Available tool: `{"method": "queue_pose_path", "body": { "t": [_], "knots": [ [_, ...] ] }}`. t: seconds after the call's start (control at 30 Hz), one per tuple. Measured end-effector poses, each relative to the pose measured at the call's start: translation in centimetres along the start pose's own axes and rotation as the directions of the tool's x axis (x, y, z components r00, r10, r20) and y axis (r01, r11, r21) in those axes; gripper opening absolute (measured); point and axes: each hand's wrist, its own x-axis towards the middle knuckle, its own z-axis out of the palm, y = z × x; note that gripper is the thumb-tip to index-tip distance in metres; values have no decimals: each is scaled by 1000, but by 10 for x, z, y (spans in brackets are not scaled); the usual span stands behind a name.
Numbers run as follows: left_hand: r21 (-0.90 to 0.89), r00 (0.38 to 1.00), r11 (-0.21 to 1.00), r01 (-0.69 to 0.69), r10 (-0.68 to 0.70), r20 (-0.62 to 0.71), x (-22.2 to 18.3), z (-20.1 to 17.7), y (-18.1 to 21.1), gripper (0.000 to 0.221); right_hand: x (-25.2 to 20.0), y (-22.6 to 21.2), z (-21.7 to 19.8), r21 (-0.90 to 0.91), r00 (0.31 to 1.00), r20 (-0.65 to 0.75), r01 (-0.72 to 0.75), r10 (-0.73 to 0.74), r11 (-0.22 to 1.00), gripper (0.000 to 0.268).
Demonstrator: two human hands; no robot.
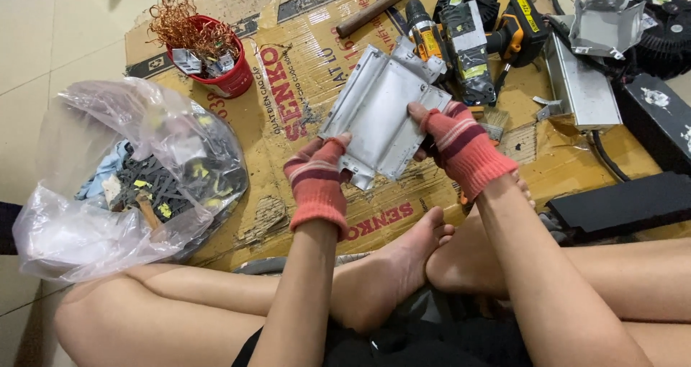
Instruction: The person is cleaning a metal component by scraping off residue with a knife and prying off pieces with pliers and a hammer.
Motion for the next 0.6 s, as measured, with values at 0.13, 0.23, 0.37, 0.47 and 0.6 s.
{"method": "queue_pose_path", "body": {
  "t": [0.13,0.23,0.37,0.47,0.6],
  "knots": [
    [-2,1000,1000,22,-22,2,-18,3,16,65,-4,-4,2,17,1000,-7,-11,11,1000,30],
    [-69,995,993,93,-92,30,-13,1,10,57,-9,-5,2,-18,997,-55,-54,53,998,32],
    [-162,980,967,199,-198,20,2,-5,4,55,-5,-6,5,-79,1000,-2,-26,26,997,33],
    [-172,977,962,213,-210,34,6,-6,1,54,-2,-4,6,-85,1000,20,-7,9,996,32],
    [-270,962,924,272,-264,67,14,-10,-11,54,-3,-5,10,-119,999,51,23,-17,993,29]
  ]
}}
